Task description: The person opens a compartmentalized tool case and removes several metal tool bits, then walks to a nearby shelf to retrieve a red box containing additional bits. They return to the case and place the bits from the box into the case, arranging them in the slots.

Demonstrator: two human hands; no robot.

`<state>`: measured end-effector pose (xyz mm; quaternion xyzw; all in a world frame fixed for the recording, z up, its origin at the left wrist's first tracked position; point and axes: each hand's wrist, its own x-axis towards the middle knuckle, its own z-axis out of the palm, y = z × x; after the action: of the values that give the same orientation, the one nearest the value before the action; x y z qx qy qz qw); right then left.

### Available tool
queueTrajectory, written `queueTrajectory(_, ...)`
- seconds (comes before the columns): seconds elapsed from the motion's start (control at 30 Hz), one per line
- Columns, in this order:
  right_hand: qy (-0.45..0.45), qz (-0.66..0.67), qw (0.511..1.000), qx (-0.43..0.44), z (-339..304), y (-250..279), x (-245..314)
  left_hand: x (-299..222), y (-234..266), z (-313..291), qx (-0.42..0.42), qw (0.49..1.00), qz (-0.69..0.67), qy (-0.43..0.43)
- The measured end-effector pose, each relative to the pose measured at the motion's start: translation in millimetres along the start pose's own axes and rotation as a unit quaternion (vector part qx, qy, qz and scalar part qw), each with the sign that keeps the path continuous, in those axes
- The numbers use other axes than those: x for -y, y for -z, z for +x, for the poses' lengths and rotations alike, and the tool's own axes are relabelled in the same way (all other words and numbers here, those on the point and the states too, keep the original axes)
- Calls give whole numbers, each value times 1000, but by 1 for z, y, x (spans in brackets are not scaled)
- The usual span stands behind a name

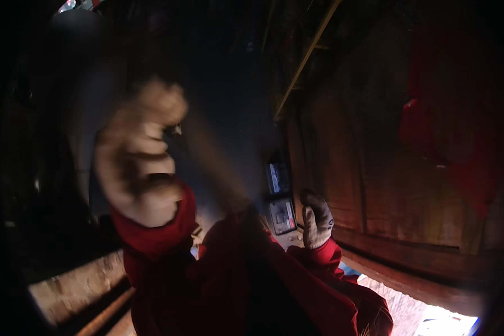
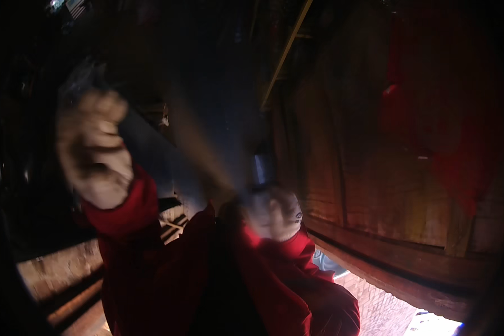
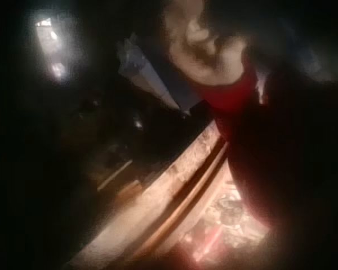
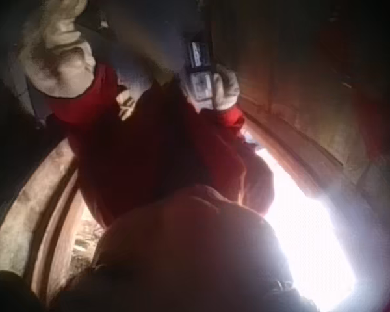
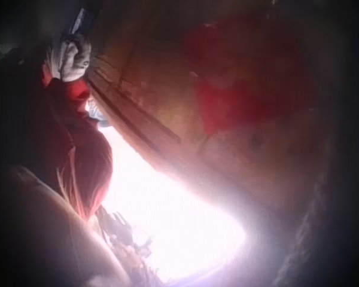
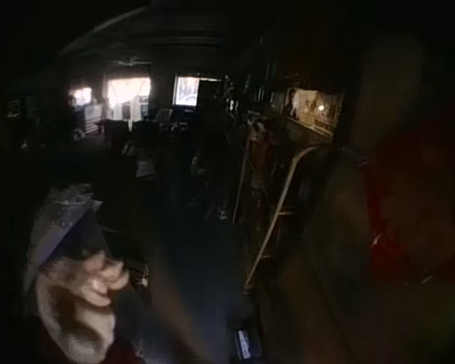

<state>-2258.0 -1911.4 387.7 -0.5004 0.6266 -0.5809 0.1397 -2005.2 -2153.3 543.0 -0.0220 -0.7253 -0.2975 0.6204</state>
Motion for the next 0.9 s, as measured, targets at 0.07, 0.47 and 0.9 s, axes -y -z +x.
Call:
queueTrajectory(0.07, 61, -82, 993, -54, 53, -21, 2, 39, -44, -38, -11, 977, -100, 187)
queueTrajectory(0.47, 342, 67, 926, -148, 381, -185, -54, 336, -107, -73, 206, 799, -256, 504)
queueTrajectory(0.9, 301, 79, 950, 14, 668, -342, -97, 628, 21, 59, 180, 781, -340, 492)
